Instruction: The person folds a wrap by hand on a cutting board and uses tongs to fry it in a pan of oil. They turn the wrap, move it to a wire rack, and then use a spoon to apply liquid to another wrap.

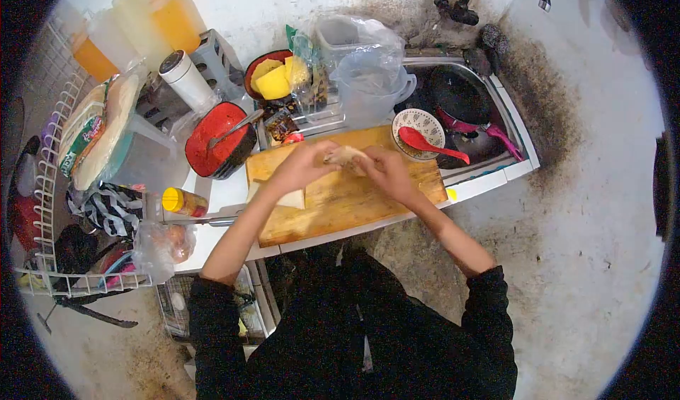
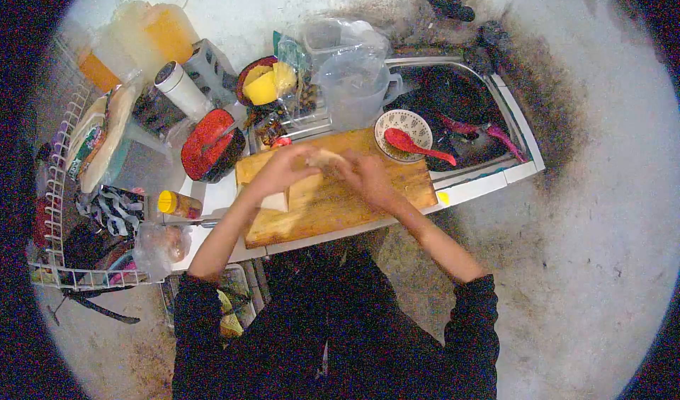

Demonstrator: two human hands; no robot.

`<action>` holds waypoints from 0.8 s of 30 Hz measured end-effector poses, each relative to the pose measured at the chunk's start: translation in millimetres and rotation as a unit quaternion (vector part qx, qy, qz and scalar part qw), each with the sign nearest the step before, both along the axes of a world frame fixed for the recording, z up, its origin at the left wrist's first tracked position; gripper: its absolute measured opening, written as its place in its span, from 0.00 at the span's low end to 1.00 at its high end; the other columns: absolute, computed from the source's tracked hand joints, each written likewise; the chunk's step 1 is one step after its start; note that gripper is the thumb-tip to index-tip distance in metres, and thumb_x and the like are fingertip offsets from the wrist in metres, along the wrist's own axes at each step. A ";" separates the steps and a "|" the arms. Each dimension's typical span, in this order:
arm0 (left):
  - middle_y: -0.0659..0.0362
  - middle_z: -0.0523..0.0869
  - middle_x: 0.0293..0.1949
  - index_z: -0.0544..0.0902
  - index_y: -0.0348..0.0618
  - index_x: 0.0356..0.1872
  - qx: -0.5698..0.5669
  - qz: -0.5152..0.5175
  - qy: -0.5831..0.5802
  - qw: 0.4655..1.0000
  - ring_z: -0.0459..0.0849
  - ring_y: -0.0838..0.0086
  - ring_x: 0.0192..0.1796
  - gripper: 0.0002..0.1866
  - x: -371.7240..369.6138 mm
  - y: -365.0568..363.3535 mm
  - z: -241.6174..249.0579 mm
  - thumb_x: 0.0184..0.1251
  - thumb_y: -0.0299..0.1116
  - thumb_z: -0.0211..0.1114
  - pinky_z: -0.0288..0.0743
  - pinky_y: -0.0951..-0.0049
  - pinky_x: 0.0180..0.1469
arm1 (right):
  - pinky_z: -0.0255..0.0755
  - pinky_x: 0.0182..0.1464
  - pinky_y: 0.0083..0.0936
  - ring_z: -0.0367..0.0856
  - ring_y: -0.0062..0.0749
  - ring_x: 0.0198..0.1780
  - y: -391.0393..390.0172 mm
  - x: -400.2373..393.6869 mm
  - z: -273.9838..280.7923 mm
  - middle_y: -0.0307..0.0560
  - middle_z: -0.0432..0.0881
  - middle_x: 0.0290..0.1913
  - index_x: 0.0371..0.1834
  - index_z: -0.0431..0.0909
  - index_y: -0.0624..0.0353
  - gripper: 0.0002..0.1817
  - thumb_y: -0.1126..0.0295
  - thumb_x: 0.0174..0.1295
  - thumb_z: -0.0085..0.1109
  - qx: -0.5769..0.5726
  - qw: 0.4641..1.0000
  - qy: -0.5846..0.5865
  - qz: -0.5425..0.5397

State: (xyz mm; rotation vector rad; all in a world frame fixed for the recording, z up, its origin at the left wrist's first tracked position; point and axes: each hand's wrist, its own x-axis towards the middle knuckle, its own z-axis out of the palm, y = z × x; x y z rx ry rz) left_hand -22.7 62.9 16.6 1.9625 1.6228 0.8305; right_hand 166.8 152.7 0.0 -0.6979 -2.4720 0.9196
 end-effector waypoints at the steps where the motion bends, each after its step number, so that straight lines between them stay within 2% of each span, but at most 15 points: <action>1: 0.56 0.80 0.38 0.74 0.36 0.45 -0.010 0.003 -0.101 0.995 0.77 0.68 0.44 0.18 -3.2 1.5 0.3 0.52 0.31 0.63 0.68 0.72 0.50 | 0.68 0.35 0.23 0.76 0.29 0.32 6.3 -2.9 -2.2 0.40 0.79 0.30 0.37 0.76 0.63 0.13 0.63 0.57 0.53 -0.106 0.994 0.008 -0.008; 2: 0.56 0.81 0.38 0.74 0.35 0.45 -0.021 0.006 -0.200 0.979 0.78 0.71 0.42 0.18 -6.8 2.7 0.6 0.54 0.33 0.63 0.69 0.74 0.48 | 0.68 0.34 0.22 0.75 0.24 0.30 10.2 -4.3 -4.3 0.39 0.79 0.30 0.37 0.75 0.65 0.15 0.62 0.59 0.52 -0.210 0.977 0.017 -0.015; 3: 0.58 0.80 0.40 0.74 0.35 0.47 -0.065 0.004 -0.251 0.966 0.76 0.79 0.42 0.19 -10.1 3.6 0.6 0.57 0.36 0.61 0.68 0.76 0.48 | 0.68 0.34 0.22 0.75 0.24 0.30 8.3 -6.4 -0.6 0.39 0.79 0.30 0.37 0.75 0.65 0.15 0.62 0.59 0.52 -0.209 0.978 0.018 -0.015; 5: 0.59 0.81 0.39 0.74 0.35 0.47 -0.101 -0.005 -0.268 0.958 0.76 0.80 0.42 0.19 -17.5 2.9 -0.6 0.58 0.36 0.61 0.68 0.77 0.47 | 0.67 0.32 0.20 0.72 0.16 0.29 1.9 -12.4 5.0 0.37 0.79 0.32 0.39 0.75 0.66 0.16 0.62 0.61 0.50 -0.309 0.946 0.100 0.015; 7: 0.60 0.81 0.38 0.75 0.34 0.46 -0.136 -0.011 -0.286 0.948 0.76 0.81 0.42 0.18 -21.4 0.6 2.4 0.58 0.35 0.60 0.68 0.78 0.47 | 0.67 0.33 0.19 0.72 0.15 0.30 -0.8 -18.7 8.2 0.37 0.79 0.32 0.40 0.75 0.65 0.16 0.62 0.61 0.50 -0.319 0.944 0.078 0.012; 9: 0.61 0.81 0.36 0.75 0.34 0.45 -0.151 -0.013 -0.240 0.959 0.75 0.83 0.41 0.17 -26.3 -1.7 5.7 0.59 0.36 0.60 0.68 0.80 0.46 | 0.67 0.34 0.17 0.73 0.15 0.31 -1.8 -28.1 4.1 0.37 0.79 0.33 0.41 0.74 0.64 0.15 0.62 0.60 0.51 -0.328 0.943 0.055 0.014; 11: 0.61 0.80 0.36 0.75 0.35 0.46 -0.132 -0.008 -0.228 0.965 0.75 0.83 0.40 0.17 -31.2 -3.8 0.1 0.59 0.36 0.59 0.68 0.81 0.45 | 0.67 0.32 0.17 0.72 0.16 0.31 -0.8 -37.6 -11.7 0.38 0.79 0.31 0.37 0.77 0.63 0.18 0.57 0.58 0.53 -0.343 0.930 0.130 0.035; 13: 0.62 0.80 0.36 0.75 0.35 0.46 -0.115 -0.004 -0.215 0.970 0.75 0.83 0.40 0.18 -32.3 -8.8 1.1 0.59 0.36 0.59 0.69 0.81 0.44 | 0.66 0.32 0.17 0.72 0.16 0.30 1.0 -42.0 -9.6 0.37 0.79 0.30 0.37 0.77 0.62 0.17 0.57 0.58 0.53 -0.339 0.934 0.108 0.026; 15: 0.64 0.80 0.36 0.75 0.38 0.47 -0.108 0.073 -0.363 0.923 0.75 0.83 0.39 0.17 -30.3 -19.3 1.6 0.59 0.37 0.60 0.69 0.81 0.43 | 0.66 0.32 0.17 0.71 0.15 0.30 3.2 -46.8 -13.0 0.36 0.78 0.29 0.36 0.77 0.60 0.16 0.57 0.58 0.53 -0.333 0.939 0.087 0.016; 16: 0.64 0.80 0.36 0.75 0.38 0.47 -0.107 0.074 -0.363 0.923 0.75 0.83 0.39 0.17 -31.8 -22.9 1.8 0.59 0.37 0.60 0.69 0.81 0.43 | 0.65 0.32 0.16 0.70 0.15 0.29 3.8 -49.9 -18.1 0.34 0.77 0.29 0.36 0.77 0.59 0.16 0.57 0.58 0.53 -0.367 0.925 0.098 0.003; 18: 0.65 0.80 0.36 0.76 0.41 0.47 -0.213 0.113 -0.424 0.873 0.75 0.85 0.39 0.17 -35.1 -29.8 4.3 0.57 0.37 0.61 0.69 0.81 0.43 | 0.64 0.32 0.15 0.69 0.14 0.28 1.3 -53.5 -19.2 0.32 0.77 0.28 0.36 0.77 0.58 0.15 0.57 0.58 0.53 -0.401 0.910 0.107 -0.009; 21: 0.67 0.79 0.35 0.77 0.43 0.45 -0.207 0.155 -0.434 0.863 0.75 0.87 0.38 0.16 -30.2 -35.7 10.5 0.56 0.37 0.62 0.69 0.84 0.41 | 0.63 0.32 0.15 0.67 0.12 0.27 -8.8 -55.3 -10.6 0.29 0.75 0.27 0.36 0.77 0.57 0.14 0.58 0.59 0.51 -0.420 0.898 0.128 -0.005; 23: 0.68 0.79 0.34 0.77 0.43 0.43 -0.199 0.182 -0.446 0.853 0.75 0.88 0.37 0.15 -26.9 -35.7 6.9 0.56 0.37 0.63 0.68 0.85 0.40 | 0.67 0.45 0.16 0.74 0.16 0.39 -10.9 -56.0 -9.1 0.34 0.78 0.38 0.44 0.73 0.58 0.15 0.60 0.62 0.48 -0.482 0.865 0.139 -0.021; 24: 0.68 0.79 0.32 0.78 0.43 0.41 -0.191 0.208 -0.456 0.844 0.75 0.88 0.35 0.14 -25.8 -35.4 4.4 0.56 0.38 0.63 0.68 0.87 0.38 | 0.67 0.45 0.16 0.74 0.16 0.39 -12.6 -57.1 -9.7 0.34 0.78 0.38 0.44 0.73 0.58 0.15 0.60 0.62 0.48 -0.483 0.865 0.138 -0.019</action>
